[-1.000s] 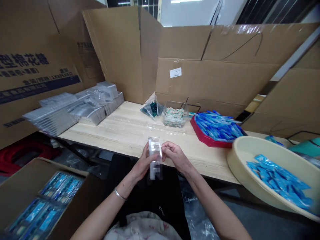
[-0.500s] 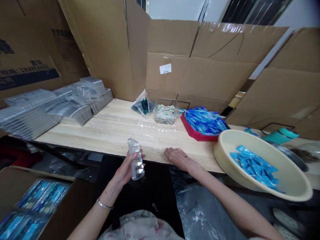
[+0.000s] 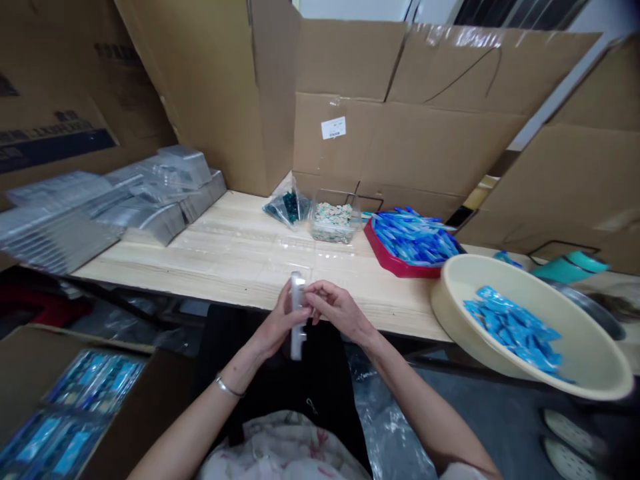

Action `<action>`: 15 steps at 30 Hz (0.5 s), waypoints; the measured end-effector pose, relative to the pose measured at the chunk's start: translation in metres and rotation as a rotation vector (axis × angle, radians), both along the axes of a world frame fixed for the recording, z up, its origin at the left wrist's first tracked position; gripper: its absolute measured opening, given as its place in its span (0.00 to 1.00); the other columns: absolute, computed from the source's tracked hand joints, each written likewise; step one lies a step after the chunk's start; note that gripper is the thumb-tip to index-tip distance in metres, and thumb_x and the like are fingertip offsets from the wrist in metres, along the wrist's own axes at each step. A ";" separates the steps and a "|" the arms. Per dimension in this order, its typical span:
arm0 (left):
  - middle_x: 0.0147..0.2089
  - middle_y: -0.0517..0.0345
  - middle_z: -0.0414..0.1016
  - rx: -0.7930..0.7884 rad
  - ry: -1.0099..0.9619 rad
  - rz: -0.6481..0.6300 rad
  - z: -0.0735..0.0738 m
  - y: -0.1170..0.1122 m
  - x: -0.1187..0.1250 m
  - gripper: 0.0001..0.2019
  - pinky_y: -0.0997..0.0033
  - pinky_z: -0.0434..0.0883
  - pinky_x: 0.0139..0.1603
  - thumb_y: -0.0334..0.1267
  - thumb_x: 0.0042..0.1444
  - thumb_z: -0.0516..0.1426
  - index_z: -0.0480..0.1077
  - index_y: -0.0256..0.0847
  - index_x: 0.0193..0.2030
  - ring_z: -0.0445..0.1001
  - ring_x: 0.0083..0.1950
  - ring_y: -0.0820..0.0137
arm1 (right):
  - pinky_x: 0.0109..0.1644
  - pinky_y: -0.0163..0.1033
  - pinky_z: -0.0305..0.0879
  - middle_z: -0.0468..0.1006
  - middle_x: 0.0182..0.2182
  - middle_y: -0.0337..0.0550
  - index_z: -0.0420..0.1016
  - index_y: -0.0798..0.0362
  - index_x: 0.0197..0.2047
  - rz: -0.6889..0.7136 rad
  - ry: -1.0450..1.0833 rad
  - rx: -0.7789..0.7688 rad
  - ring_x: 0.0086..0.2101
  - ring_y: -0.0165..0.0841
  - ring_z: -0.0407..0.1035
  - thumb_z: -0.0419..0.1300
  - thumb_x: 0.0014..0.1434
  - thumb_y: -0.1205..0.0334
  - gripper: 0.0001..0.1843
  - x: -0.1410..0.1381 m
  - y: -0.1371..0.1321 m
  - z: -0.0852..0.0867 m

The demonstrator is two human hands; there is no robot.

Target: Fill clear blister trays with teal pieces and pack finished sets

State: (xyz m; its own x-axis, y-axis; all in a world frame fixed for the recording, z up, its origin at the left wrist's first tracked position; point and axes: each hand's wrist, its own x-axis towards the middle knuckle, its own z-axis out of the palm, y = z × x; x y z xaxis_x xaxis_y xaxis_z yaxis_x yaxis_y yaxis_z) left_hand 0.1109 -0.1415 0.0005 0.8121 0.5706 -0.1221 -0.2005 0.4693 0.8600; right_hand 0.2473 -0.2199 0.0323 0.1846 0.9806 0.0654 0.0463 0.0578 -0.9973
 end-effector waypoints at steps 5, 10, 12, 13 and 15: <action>0.45 0.55 0.68 0.046 -0.006 0.031 -0.004 -0.001 0.008 0.42 0.66 0.65 0.45 0.34 0.44 0.64 0.48 0.50 0.65 0.70 0.40 0.70 | 0.28 0.33 0.66 0.71 0.23 0.35 0.69 0.54 0.35 -0.009 0.102 -0.026 0.22 0.26 0.67 0.58 0.55 0.51 0.13 -0.003 0.004 0.004; 0.50 0.52 0.66 0.040 0.027 0.030 -0.007 0.000 0.006 0.46 0.63 0.64 0.48 0.33 0.44 0.64 0.43 0.50 0.66 0.70 0.43 0.69 | 0.27 0.33 0.65 0.71 0.23 0.35 0.69 0.54 0.32 -0.044 0.119 -0.027 0.22 0.26 0.66 0.60 0.53 0.52 0.13 -0.003 0.006 0.002; 0.52 0.52 0.65 0.038 0.025 0.036 -0.007 0.000 0.005 0.45 0.64 0.64 0.48 0.33 0.44 0.64 0.44 0.50 0.66 0.70 0.44 0.69 | 0.27 0.33 0.65 0.72 0.23 0.35 0.69 0.54 0.32 -0.044 0.123 -0.024 0.22 0.26 0.65 0.60 0.53 0.52 0.13 -0.003 0.007 0.001; 0.53 0.51 0.65 0.036 0.020 0.039 -0.006 0.000 0.004 0.44 0.65 0.64 0.48 0.33 0.44 0.64 0.45 0.50 0.66 0.69 0.44 0.69 | 0.28 0.33 0.65 0.72 0.23 0.35 0.69 0.54 0.32 -0.039 0.134 -0.023 0.22 0.26 0.66 0.60 0.53 0.53 0.12 -0.003 0.008 0.000; 0.51 0.52 0.66 0.024 -0.001 0.037 -0.005 -0.001 0.004 0.43 0.65 0.64 0.48 0.34 0.44 0.64 0.48 0.49 0.65 0.70 0.43 0.69 | 0.28 0.33 0.65 0.72 0.23 0.35 0.69 0.54 0.32 -0.024 0.169 -0.019 0.22 0.26 0.66 0.59 0.54 0.53 0.12 -0.004 0.009 -0.002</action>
